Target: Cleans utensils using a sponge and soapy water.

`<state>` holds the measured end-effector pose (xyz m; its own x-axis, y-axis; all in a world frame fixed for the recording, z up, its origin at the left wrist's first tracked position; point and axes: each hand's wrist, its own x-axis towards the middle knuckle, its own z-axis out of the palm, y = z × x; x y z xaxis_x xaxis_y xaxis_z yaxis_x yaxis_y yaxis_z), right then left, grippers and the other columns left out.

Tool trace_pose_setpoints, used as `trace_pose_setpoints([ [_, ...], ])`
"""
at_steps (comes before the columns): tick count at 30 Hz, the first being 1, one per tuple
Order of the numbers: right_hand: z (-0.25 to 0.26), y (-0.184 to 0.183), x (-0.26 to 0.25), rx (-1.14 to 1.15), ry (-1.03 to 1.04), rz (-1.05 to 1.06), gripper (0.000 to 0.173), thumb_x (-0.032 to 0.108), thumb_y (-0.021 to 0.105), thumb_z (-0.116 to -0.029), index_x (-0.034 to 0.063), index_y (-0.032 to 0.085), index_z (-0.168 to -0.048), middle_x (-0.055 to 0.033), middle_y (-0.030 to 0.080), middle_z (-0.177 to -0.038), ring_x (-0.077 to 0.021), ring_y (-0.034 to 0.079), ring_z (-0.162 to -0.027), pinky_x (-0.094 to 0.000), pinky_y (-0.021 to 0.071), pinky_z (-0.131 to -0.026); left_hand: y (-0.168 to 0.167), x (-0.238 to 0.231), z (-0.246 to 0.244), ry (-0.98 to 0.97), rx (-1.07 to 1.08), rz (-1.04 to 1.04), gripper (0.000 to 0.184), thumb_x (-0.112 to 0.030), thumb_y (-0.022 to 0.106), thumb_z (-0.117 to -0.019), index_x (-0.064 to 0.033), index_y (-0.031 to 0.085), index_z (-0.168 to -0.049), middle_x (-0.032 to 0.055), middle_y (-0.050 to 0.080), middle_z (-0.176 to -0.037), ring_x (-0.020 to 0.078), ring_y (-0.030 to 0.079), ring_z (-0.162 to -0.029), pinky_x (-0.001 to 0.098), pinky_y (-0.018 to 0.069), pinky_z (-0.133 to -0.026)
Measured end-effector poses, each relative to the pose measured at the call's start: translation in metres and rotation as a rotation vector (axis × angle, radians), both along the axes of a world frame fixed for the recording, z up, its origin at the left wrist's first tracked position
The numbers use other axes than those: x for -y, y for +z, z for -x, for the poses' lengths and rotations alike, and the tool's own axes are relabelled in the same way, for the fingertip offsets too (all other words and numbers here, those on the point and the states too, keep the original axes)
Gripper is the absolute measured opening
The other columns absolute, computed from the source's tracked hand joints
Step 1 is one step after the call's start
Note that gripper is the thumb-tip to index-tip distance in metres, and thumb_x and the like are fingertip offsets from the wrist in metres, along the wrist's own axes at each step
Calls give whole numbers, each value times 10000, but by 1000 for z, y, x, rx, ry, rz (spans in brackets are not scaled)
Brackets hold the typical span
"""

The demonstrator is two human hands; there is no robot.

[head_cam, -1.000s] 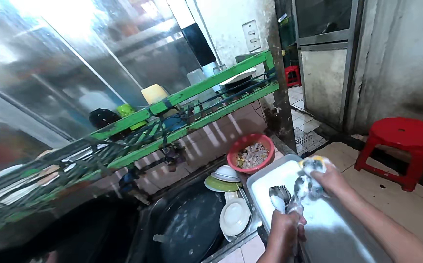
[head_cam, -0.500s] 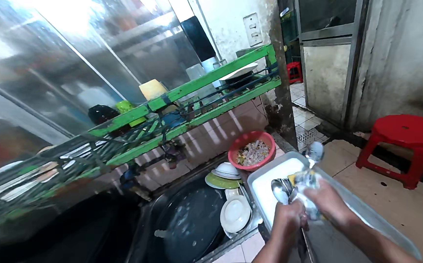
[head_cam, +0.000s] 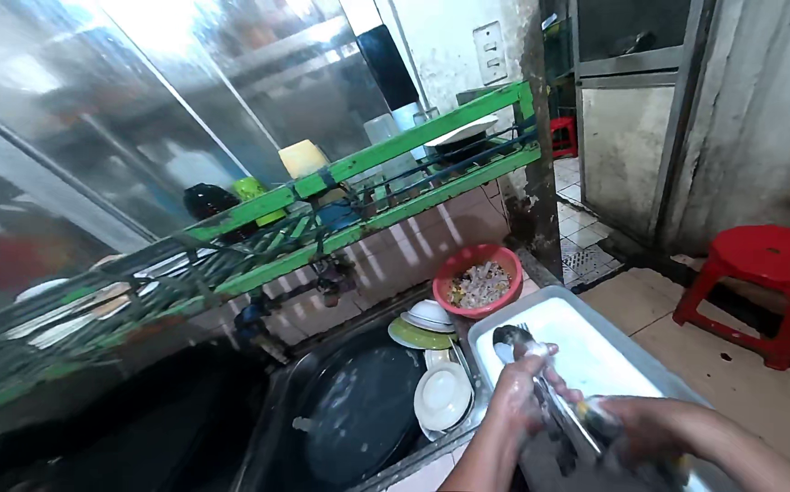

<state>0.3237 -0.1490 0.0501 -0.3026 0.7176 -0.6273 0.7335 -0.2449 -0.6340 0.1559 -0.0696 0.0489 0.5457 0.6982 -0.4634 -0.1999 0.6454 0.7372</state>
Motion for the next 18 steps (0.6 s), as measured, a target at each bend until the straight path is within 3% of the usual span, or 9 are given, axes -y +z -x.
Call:
trace_pose_setpoints([
  [2,-19,5,5,44,-164,-79,477,183,748,-921,1,587,-1331,-268,646,-1212,-417,630,-1127,-631,475,-983,-2,-10,2,26,-24,96,276,-252,431,-1102,-44,580,-1203,23,502,-649,167,543,-504,373,574,-542],
  [4,-28,19,4,-48,-424,-227,495,169,757,-895,40,599,-1345,-229,620,-1294,-360,611,-1184,-567,477,-1020,-6,-9,3,-48,-87,115,227,-95,461,-1054,-18,558,-1244,49,536,-730,168,556,-550,348,564,-553],
  [7,-18,28,-4,-240,-552,-405,612,172,783,-849,110,573,-1420,-116,456,-1543,-249,520,-1346,-462,459,-1102,1,11,-9,-247,-308,-1,69,1,517,-989,-31,566,-953,23,570,-655,129,580,-555,297,544,-565],
  [9,-8,28,-5,-253,-567,-517,505,135,791,-826,82,659,-1310,-114,568,-1433,-234,556,-1295,-449,459,-1089,7,20,-19,-371,-454,-57,88,-83,528,-1046,-39,580,-990,2,582,-687,117,588,-588,301,541,-595],
  [11,-10,26,-7,-212,-701,-536,421,98,781,-827,89,699,-1240,-117,700,-1208,-232,666,-1118,-475,530,-987,2,19,-18,-362,-373,-53,146,-167,509,-1073,-48,591,-1051,4,596,-726,111,588,-590,289,544,-587],
  [13,-19,20,-10,-275,-903,-555,418,46,756,-829,69,688,-1240,-147,713,-1137,-253,688,-1043,-498,550,-936,0,15,-12,-274,-243,-42,169,-168,558,-1057,-13,610,-1101,25,595,-733,116,590,-574,278,551,-558],
  [15,-20,18,-9,-460,-1048,-577,439,19,694,-860,35,622,-1293,-145,699,-1105,-216,694,-958,-436,581,-858,4,16,-11,-190,-230,-54,111,-121,575,-1041,-16,585,-1007,23,568,-674,112,568,-533,265,534,-524],
  [16,-17,15,-7,-537,-1058,-581,435,46,664,-888,21,584,-1315,-129,691,-1079,-184,695,-914,-393,594,-821,8,18,-14,-146,-259,-58,122,-115,574,-1042,-20,570,-966,20,553,-644,106,559,-504,252,526,-494],
  [18,-7,7,-6,-507,-964,-538,487,133,675,-900,21,554,-1358,-136,684,-1123,-195,693,-967,-409,587,-869,12,22,-18,-60,-324,-80,119,-84,570,-1040,-9,545,-951,29,539,-616,104,547,-470,239,514,-461],
])
